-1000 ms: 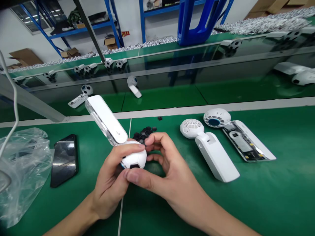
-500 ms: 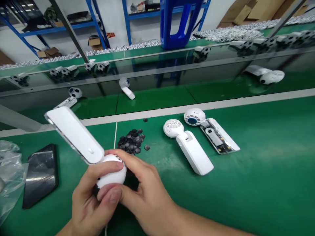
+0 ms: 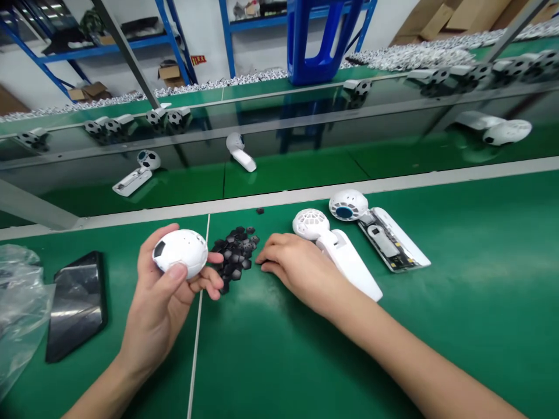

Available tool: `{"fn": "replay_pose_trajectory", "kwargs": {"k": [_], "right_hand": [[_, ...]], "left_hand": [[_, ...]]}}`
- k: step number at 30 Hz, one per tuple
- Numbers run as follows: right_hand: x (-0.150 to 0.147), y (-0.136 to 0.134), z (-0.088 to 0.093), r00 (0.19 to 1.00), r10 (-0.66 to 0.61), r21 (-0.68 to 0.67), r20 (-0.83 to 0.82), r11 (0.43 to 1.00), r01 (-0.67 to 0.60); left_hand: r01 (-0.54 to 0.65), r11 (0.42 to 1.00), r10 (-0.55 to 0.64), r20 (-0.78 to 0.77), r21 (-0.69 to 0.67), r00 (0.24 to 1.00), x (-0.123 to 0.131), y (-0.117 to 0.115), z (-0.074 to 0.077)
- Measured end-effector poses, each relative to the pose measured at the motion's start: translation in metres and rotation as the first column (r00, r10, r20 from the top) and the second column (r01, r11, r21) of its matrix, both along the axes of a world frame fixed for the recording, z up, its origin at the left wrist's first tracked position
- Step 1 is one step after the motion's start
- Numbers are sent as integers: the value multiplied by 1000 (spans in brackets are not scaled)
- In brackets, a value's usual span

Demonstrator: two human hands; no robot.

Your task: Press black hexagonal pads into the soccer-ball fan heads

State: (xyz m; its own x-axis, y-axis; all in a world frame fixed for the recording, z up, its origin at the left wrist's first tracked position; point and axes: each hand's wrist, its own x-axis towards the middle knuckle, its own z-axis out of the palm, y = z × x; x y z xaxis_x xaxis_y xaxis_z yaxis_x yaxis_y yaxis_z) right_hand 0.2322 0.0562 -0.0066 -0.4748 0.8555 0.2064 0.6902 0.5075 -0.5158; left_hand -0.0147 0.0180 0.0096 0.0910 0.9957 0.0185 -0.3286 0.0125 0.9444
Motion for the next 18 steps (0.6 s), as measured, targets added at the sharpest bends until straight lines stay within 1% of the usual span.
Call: {"fn": "replay_pose_trajectory", "kwargs": {"k": [2,4,6,8,9,11,13,15,18], "right_hand": [[-6,-1,2,999,5,38,-37,999,-3],[-12,-6,9,994,11,83,-112,997,-1],[-16,-17,18,972,29,162,-235,987,9],[-19,-36,27,949,66,251,-310,968,14],[-19,-48,29,945,91,308,-315,951,11],[-21,-71,30,955,124,416,-270,910,-1],[-23,-90,26,965,109,483,-240,876,21],[-25,-98,23,969,87,496,-232,867,41],[-25,-93,28,964,87,490,-253,870,50]], "left_hand": [[62,998,-62,-6,-24,998,0,-3,-1],[98,992,-99,0,-75,995,1,-6,-2],[97,987,-97,6,-126,995,1,-10,-4],[83,988,-82,16,-127,997,2,-14,-7],[81,991,-78,26,-103,997,3,-16,-9],[89,995,-87,42,-51,995,4,-19,-12],[115,993,-114,40,-23,993,4,-22,-14],[146,989,-146,25,-1,989,5,-24,-13],[154,988,-154,3,30,988,5,-25,-11]]}}
